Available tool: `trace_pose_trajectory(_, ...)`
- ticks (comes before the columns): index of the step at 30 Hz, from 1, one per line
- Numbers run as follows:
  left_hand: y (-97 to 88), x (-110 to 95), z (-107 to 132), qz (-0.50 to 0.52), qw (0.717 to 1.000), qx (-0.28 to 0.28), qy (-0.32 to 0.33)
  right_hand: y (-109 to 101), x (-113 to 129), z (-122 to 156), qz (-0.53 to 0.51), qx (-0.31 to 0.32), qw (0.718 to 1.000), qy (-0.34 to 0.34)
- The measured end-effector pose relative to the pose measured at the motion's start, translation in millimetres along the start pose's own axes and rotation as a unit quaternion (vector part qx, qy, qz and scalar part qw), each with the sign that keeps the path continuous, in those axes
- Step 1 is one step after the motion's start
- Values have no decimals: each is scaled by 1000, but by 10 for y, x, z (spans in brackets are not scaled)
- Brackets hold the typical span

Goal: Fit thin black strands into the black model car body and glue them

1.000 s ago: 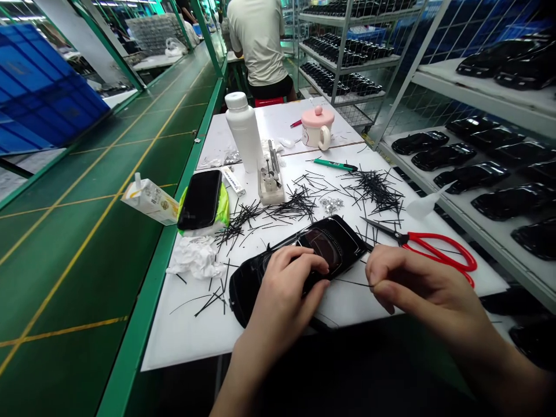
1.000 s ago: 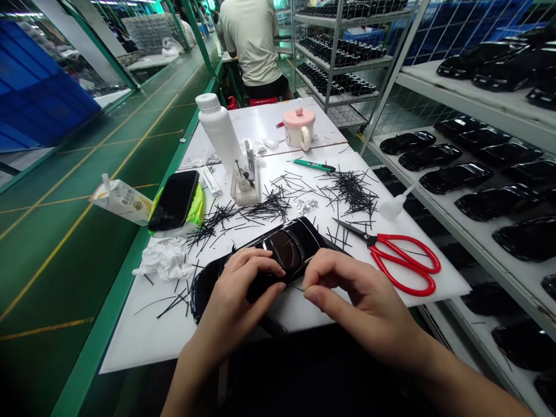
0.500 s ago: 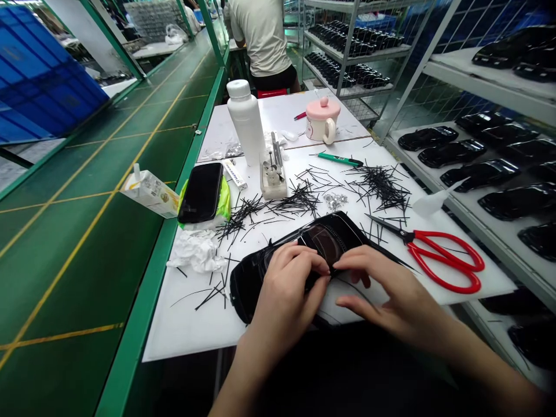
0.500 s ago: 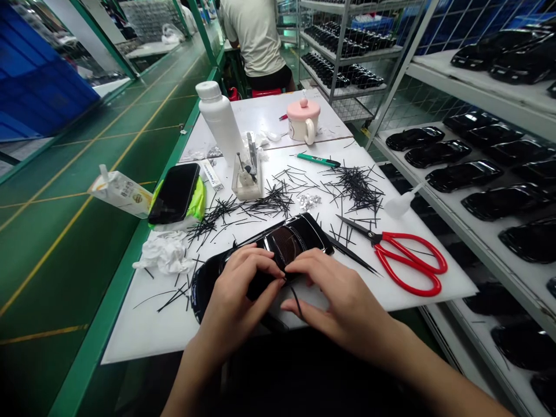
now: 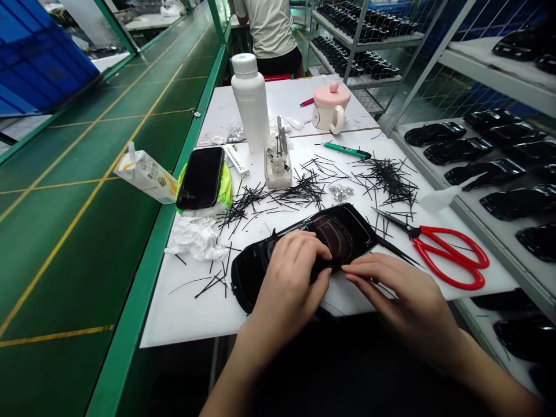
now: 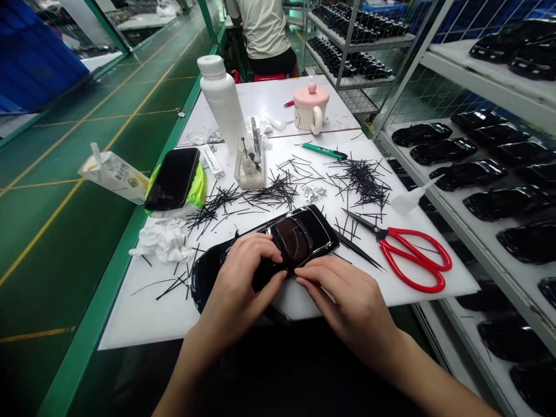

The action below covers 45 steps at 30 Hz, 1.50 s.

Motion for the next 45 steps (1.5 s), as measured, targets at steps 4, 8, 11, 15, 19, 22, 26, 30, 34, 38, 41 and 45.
trace_pose_trajectory(4, 5, 2, -7, 2, 1000, 6, -2, 49, -47, 37, -77, 23, 996, 44)
trace_pose_trajectory(8, 1, 4, -9, 4, 1000, 5, -9, 135, -49, 34, -147, 34, 987, 53)
trace_pose_trajectory(11, 10, 0, -16, 5, 1000, 7, -16, 174, -43, 23, -160, 34, 986, 36)
trace_pose_trajectory(15, 6, -9, -19, 7, 1000, 8, -24, 205, -42, 8, -143, 39, 989, 12)
trace_pose_trajectory(19, -116, -3, 40, 68, 997, 14, -12, 247, -51, -6, -118, 48, 992, -3)
trace_pose_trajectory(22, -313, 107, 142, 109, 993, -36, -35, 274, -48, -23, -93, 42, 995, -19)
trace_pose_trajectory(26, -472, 343, 295, 137, 976, -144, -84, 296, 3, -43, -24, 22, 998, -54)
trace_pose_trajectory(30, -381, 482, 346, 181, 965, -160, -105, 337, 50, -38, 21, 18, 998, -63)
trace_pose_trajectory(34, -321, 502, 355, 204, 962, -151, -105, 395, 63, -26, 16, 29, 998, -60)
trace_pose_trajectory(38, -338, 507, 373, 223, 957, -155, -99, 432, 60, -35, 5, 32, 998, -52)
trace_pose_trajectory(41, -338, 510, 377, 230, 956, -156, -96, 447, 58, -37, 12, 36, 998, -46)
trace_pose_trajectory(45, -323, 501, 370, 232, 957, -151, -88, 460, 62, -17, 33, 42, 998, -44)
Point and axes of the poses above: each hand's wrist, its own z-axis away from the middle knuckle, its own y-axis out of the palm, x = y × z, the point moved 6 cm from there along -z, towards the middle knuckle, and after that the axes turned 11 degrees about x, right-handed, at the moved point
